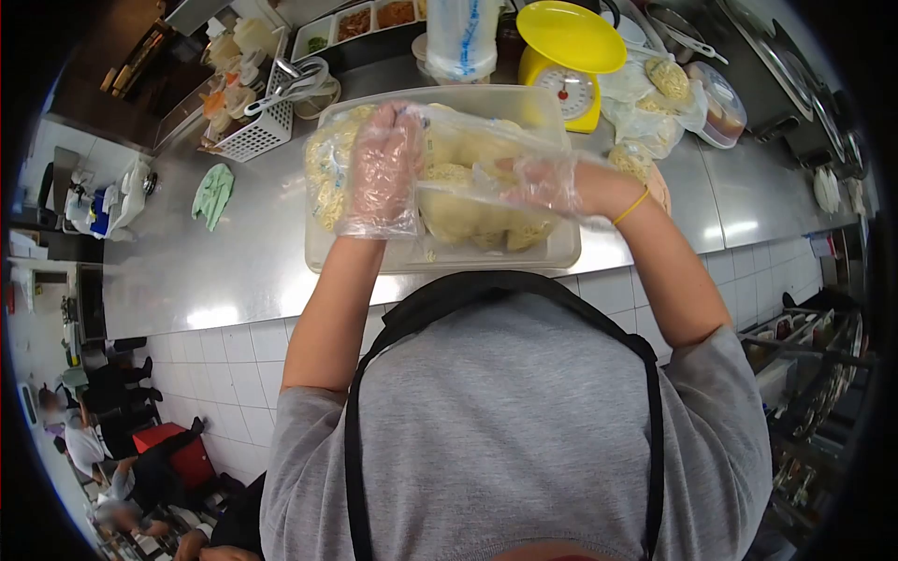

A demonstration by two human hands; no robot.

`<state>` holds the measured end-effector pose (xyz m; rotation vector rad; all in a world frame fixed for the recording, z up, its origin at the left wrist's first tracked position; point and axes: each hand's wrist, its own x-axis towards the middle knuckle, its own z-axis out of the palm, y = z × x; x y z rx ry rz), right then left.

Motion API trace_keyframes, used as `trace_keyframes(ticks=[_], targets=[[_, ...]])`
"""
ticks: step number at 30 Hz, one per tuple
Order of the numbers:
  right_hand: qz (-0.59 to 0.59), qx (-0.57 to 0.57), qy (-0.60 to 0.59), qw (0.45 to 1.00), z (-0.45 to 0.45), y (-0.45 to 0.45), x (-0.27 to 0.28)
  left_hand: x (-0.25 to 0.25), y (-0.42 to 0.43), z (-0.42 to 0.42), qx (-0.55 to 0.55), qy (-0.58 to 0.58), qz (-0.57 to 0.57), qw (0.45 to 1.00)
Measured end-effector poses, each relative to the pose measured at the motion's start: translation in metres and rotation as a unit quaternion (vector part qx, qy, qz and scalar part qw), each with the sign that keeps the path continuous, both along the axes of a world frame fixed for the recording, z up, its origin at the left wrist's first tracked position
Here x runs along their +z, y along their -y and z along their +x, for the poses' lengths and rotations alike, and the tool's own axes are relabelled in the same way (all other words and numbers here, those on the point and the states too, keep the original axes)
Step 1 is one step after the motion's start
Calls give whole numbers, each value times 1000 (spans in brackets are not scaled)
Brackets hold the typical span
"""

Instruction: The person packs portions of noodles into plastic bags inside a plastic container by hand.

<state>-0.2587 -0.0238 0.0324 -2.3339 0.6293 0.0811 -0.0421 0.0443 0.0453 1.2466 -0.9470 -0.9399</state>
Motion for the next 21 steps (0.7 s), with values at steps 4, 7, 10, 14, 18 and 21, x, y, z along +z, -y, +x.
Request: trace_keyframes(ticks=[4, 7, 10, 14, 18, 21], targets=[[-84, -125, -180, 972, 5, 2, 50, 32, 11, -5, -59, -29, -41, 997], [-167, -104, -50, 979, -8, 1, 51, 34, 14, 7, -87, 84, -45, 992], [-177, -90, -145, 969, -6, 3, 28, 0, 20, 20, -70, 426, -102, 896], [-155, -28, -247, 956, 24, -14, 46, 2, 12, 19, -26, 468, -87, 879], [-119, -24, -104, 987, 57, -18, 32, 10, 16, 8, -105, 182, 21, 977], [-129, -20, 51, 990, 80, -9, -20, 3, 17, -3, -105, 29, 28, 994]])
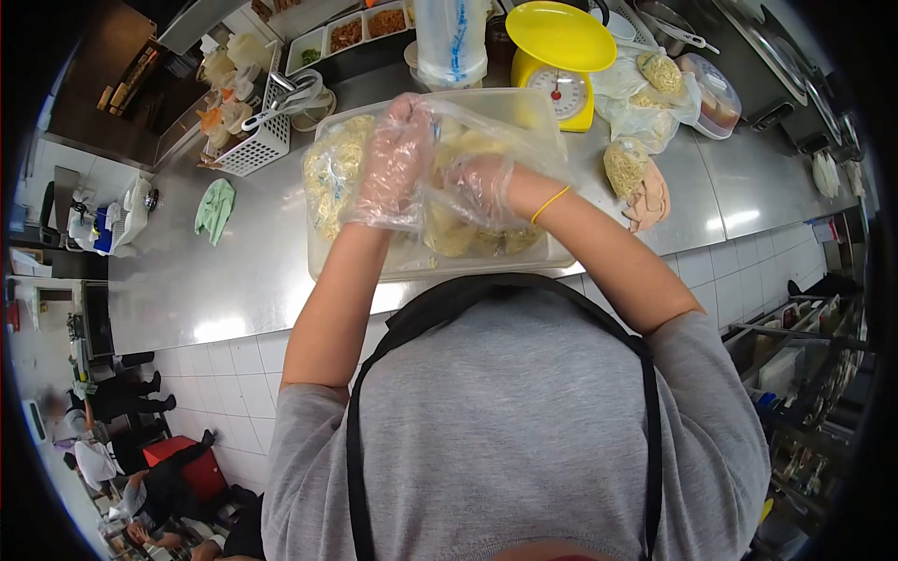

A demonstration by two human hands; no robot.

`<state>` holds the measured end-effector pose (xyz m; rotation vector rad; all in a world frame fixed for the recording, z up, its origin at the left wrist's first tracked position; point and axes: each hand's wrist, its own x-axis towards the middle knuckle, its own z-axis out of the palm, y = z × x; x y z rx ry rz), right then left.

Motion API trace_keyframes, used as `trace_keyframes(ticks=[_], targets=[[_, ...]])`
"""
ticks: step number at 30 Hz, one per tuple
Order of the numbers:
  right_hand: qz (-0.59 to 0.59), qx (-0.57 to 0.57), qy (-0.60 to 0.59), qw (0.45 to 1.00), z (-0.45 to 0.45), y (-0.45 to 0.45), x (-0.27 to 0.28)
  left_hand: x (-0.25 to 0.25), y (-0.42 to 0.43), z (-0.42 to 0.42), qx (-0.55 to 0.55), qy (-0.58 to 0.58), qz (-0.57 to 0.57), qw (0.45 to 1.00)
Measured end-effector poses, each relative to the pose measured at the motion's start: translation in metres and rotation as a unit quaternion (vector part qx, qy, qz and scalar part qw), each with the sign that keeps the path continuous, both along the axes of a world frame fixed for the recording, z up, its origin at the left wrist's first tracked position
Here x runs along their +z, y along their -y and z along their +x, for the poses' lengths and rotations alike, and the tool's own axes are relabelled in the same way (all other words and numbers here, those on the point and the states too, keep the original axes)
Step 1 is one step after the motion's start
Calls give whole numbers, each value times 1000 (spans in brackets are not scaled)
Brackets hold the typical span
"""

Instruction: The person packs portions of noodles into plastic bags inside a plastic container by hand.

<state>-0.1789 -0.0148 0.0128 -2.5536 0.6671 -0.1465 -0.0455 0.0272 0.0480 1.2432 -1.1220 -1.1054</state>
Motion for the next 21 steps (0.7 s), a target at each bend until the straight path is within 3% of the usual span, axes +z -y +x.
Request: trace_keyframes(ticks=[4, 6, 8, 12, 14, 16, 18, 21], targets=[[52, 21, -70, 996, -2, -25, 27, -2, -7, -18, 86, -152, 12, 985], [18, 60, -230, 971, 6, -33, 37, -9, -11, -19, 64, -186, 15, 980], [14, 33, -196, 980, 8, -36, 11, -13, -14, -21, 43, -218, 17, 975], [-9, -10, -131, 991, 16, -49, 3, -12, -23, -32, 99, -227, 30, 968], [-53, -1, -107, 993, 23, -47, -27, -9, -26, -32, 135, -222, 58, 964], [-96, 12, -81, 992, 31, -46, -23, -7, -29, -29, 118, -234, 9, 965], [-6, -10, -166, 986, 33, -41, -2, -13, -27, -23, 110, -229, -3, 967], [-2, -20, -151, 988, 27, -36, 26, -5, -18, -12, 83, -211, -20, 974]])
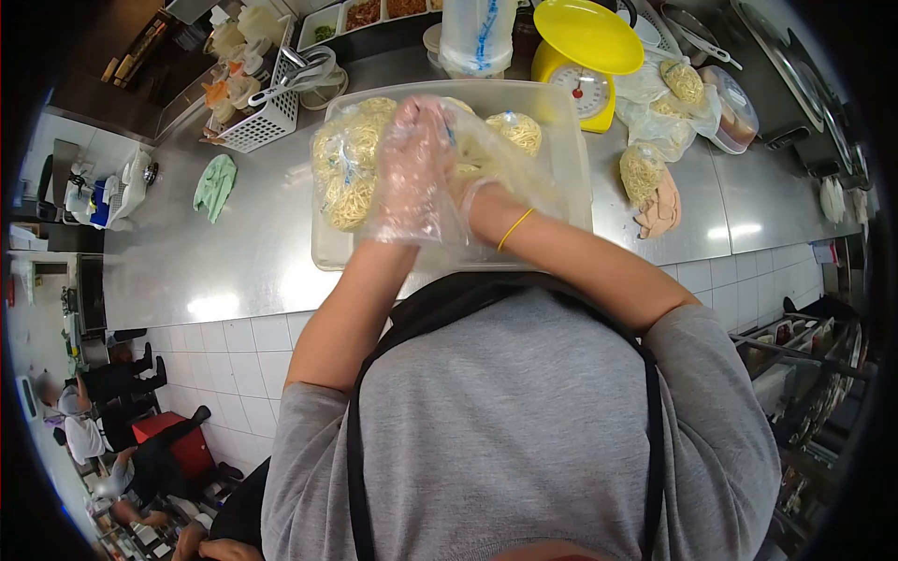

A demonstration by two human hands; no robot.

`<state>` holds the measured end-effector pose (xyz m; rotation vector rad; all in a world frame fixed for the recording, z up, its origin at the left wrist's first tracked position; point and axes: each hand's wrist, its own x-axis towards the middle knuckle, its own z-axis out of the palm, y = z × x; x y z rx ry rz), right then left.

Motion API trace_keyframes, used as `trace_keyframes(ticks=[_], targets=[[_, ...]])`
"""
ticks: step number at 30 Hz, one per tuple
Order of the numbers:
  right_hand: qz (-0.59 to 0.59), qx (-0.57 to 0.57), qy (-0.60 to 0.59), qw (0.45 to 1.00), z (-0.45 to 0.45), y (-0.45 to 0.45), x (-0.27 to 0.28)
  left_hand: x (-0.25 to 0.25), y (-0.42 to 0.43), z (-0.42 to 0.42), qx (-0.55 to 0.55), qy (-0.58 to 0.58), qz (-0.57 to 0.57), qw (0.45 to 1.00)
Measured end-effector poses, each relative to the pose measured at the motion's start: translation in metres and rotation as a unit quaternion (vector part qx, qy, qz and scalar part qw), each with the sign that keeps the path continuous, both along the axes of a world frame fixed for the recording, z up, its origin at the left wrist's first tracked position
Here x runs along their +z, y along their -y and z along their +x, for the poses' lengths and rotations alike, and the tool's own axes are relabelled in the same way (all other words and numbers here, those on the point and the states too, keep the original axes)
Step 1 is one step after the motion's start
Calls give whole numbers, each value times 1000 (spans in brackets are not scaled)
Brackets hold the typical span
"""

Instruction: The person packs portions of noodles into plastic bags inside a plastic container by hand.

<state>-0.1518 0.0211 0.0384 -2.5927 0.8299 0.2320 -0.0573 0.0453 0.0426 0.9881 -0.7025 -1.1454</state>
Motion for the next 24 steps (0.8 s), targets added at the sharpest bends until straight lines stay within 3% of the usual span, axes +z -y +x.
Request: trace_keyframes(ticks=[1, 2, 3, 4, 5, 7, 8, 9, 10, 11, 12, 13, 14, 15, 17, 18, 20, 21, 23, 24], targets=[[2, -5, 5, 1000, -4, 3, 7, 5, 1, 4, -11, 13, -3, 1000], [24, 62, -30, 997, -13, 12, 12, 10, 3, 9, -13, 14, -2, 1000], [44, 128, -65, 989, -25, 23, 14, 16, 7, 15, -6, 108, -2, 994], [33, 142, 58, 988, -46, 37, 11, 21, 10, 19, 0, 201, -5, 980], [21, 153, 181, 971, -69, 47, 7, 22, 13, 24, -6, 202, -8, 979], [35, 67, 209, 975, -102, 48, 54, 23, 15, 31, 31, 457, -124, 880], [33, 63, 210, 975, -115, 43, 61, 33, 10, 29, 46, 504, -152, 849], [-116, -32, 265, 957, -126, 35, 67, 45, 3, 22, 44, 503, -154, 849], [-262, -124, 312, 905, -132, 31, 70, 58, -4, 13, 67, 559, -229, 794], [-263, -128, 312, 904, -134, 29, 62, 65, -9, 5, 88, 609, -302, 729], [-275, -174, 324, 888, -134, 27, 46, 64, -10, -4, 85, 609, -305, 728], [-288, -219, 337, 869, -133, 25, 31, 62, -11, -14, -17, 628, -322, 708], [-236, -223, 278, 904, -133, 22, 22, 60, -12, -21, -121, 641, -335, 680], [-237, -230, 279, 902, -131, 22, 9, 50, -8, -25, -127, 641, -338, 677], [-186, -272, 139, 934, -125, 29, -11, 12, 9, -27, -208, 723, -261, 605], [-188, -279, 140, 931, -124, 37, -11, -9, 20, -26, -212, 723, -267, 601], [10, -291, 125, 949, -121, 53, -9, -39, 41, -24, -343, 719, -151, 585], [9, -296, 128, 947, -119, 51, -6, -31, 41, -29, -346, 720, -154, 581], [-10, -253, 280, 926, -117, 44, -1, -15, 39, -41, -406, 796, -116, 433], [-12, -261, 282, 923, -115, 45, -10, -14, 36, -44, -410, 797, -122, 427]])
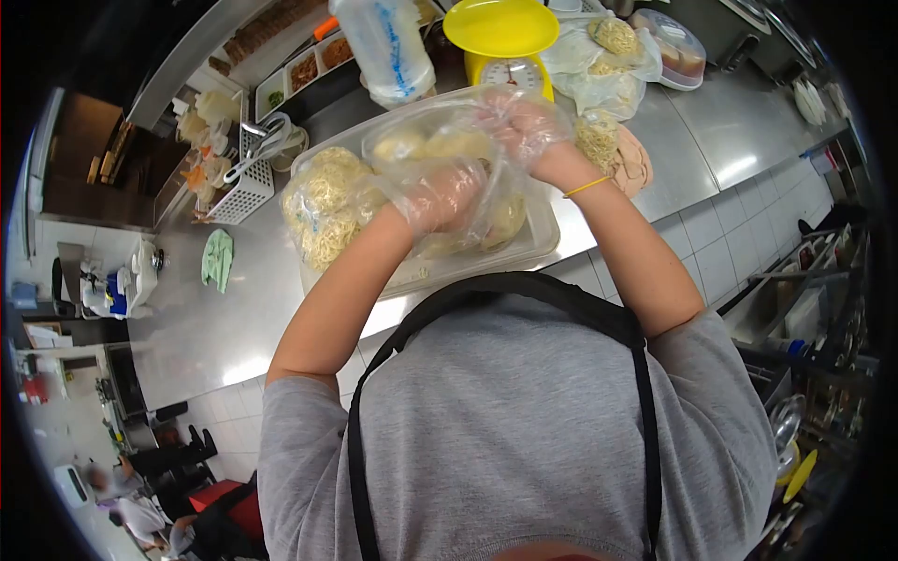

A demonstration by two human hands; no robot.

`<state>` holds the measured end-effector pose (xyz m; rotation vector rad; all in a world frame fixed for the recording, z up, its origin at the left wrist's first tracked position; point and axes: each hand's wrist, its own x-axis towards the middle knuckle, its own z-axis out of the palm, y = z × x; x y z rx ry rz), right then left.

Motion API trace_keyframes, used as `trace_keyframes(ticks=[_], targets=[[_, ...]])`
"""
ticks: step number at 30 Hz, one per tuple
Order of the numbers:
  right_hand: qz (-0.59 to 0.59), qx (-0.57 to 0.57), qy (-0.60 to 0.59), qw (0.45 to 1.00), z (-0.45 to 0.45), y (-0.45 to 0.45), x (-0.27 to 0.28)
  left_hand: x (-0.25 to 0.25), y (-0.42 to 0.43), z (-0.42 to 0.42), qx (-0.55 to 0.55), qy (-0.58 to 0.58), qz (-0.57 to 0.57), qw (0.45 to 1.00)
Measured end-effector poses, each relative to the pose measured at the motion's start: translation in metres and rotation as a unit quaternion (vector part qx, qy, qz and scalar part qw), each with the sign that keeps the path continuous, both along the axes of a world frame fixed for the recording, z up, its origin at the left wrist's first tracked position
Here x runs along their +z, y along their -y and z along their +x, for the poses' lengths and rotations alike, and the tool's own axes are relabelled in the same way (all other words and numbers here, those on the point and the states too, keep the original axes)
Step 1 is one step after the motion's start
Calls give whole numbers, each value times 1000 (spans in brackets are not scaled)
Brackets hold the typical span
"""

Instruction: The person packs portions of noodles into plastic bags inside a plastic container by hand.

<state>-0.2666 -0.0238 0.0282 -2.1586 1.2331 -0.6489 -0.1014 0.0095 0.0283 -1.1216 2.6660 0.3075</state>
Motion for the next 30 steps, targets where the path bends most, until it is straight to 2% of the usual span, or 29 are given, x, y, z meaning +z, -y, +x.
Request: trace_keyframes(ticks=[2, 3, 4, 5, 8, 9, 10, 11, 12, 13, 14, 15, 17, 18, 19, 21, 22, 23, 24, 25, 26, 27, 29, 30], targets=[[-56, 62, 220, 972, 5, 5, -27, 0, -10, -4, 44, -61, -17, 997], [-58, 58, 221, 972, 7, 2, -24, -8, -10, -2, 40, -60, -18, 997], [62, 72, 291, 952, 10, -5, -19, -18, -9, 1, 20, -110, -43, 993], [120, 81, 325, 934, 10, -10, -14, -27, -8, 6, 1, -159, -67, 985], [338, 84, 367, 863, 3, -20, 2, -24, -17, 3, 9, -167, -83, 982], [337, 84, 368, 863, 0, -17, -11, -26, -13, 2, 9, -166, -84, 982], [99, 167, 280, 940, 2, -16, -25, -30, -8, 1, 13, -27, -30, 999], [-21, 211, 220, 952, -1, -14, -34, -32, -4, 0, 17, 112, 24, 993], [-148, 239, 170, 944, 0, -16, -33, -25, -6, -2, 18, 112, 23, 993], [126, 216, 253, 935, -1, -31, -3, -13, -10, -5, 54, -187, 99, 976], [390, 175, 314, 848, -1, -38, 14, -7, -12, -9, 85, -468, 165, 864], [392, 176, 312, 847, 0, -38, 11, -10, -10, -11, 87, -469, 165, 863], [190, 249, 217, 925, 4, -34, 1, -23, 4, -15, 93, -496, 139, 852], [191, 252, 216, 924, 3, -29, -7, -30, 10, -15, 97, -508, 126, 846], [103, 219, 237, 941, -1, -21, -13, -32, 13, -15, 102, -521, 113, 840], [15, 190, 256, 948, -7, -12, -13, -31, 11, -10, 112, -533, 95, 833], [141, 101, 298, 939, -10, -11, 6, -16, 7, -8, 121, -307, 65, 942], [202, 57, 313, 926, -15, -5, 8, -6, 4, -5, 122, -63, 31, 990], [260, 9, 331, 907, -19, 1, 10, -2, 0, 2, 122, -63, 29, 990], [148, 17, 319, 936, -25, 10, -1, 2, -6, 12, 116, -123, 22, 985], [93, 22, 312, 945, -29, 18, -8, 7, -13, 24, 109, -182, 16, 977], [36, 24, 303, 952, -31, 23, -11, 34, -29, 35, 139, -194, 65, 969], [18, -17, 283, 959, -28, 23, -1, 80, -47, 50, 174, -207, 117, 956], [13, -27, 275, 961, -25, 21, 6, 92, -51, 56, 225, -136, 122, 957]])
